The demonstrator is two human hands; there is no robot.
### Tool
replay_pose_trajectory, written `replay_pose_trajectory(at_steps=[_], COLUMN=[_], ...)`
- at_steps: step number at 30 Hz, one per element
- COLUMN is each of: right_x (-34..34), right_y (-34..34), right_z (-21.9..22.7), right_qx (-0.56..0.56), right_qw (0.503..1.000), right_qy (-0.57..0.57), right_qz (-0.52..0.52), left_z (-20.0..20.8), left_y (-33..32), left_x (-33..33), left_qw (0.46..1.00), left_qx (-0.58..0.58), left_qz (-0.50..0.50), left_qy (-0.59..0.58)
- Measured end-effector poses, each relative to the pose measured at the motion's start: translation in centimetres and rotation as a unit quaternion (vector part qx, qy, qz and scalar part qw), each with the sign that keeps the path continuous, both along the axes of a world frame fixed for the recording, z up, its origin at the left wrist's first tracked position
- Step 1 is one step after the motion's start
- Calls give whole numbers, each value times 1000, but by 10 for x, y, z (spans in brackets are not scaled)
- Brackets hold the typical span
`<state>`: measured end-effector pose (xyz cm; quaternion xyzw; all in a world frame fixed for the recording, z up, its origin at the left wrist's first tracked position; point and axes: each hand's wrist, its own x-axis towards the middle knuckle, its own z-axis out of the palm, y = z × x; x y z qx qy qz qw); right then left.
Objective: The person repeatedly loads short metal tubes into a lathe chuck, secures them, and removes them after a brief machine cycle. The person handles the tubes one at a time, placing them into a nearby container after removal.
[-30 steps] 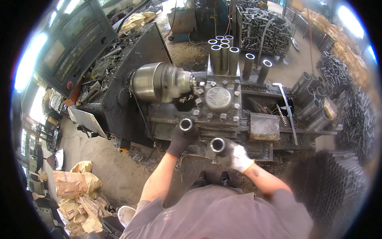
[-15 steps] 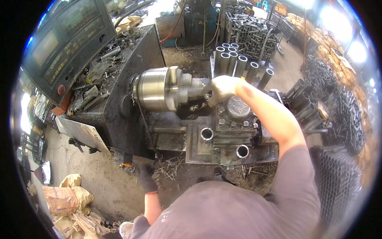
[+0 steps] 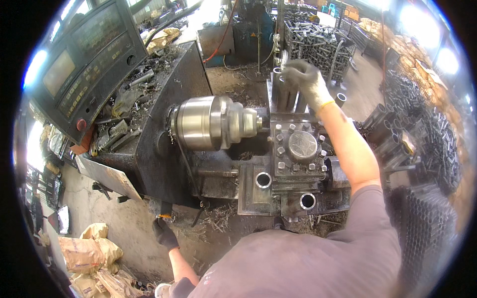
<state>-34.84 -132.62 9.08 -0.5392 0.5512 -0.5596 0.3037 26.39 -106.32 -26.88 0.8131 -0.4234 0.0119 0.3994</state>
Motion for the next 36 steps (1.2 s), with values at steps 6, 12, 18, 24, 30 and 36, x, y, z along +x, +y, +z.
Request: replay_pose_trajectory(at_steps=[6, 12, 18, 24, 30, 36], right_x=[54, 25, 31, 47, 16, -1], right_y=[-51, -46, -64, -54, -104, -159], right_z=[32, -47, -78, -88, -137, -181], right_qx=[55, 84, 226, 156, 259, -214], right_qw=[822, 814, 765, 742, 723, 550], right_qy=[562, 524, 504, 552, 480, 470], right_qz=[72, 235, 330, 347, 425, 656], left_z=[14, 26, 74, 147, 204, 225], left_y=[-4, 35, 2, -50, -136, -262], left_x=[-1, -116, -195, -247, -299, -397], left_qw=[696, 819, 902, 937, 863, 775], left_qx=[-126, -44, 27, -23, -121, -135], left_qz=[-73, -15, -189, -324, -439, -457], left_qy=[704, 572, 388, 131, -218, -415])
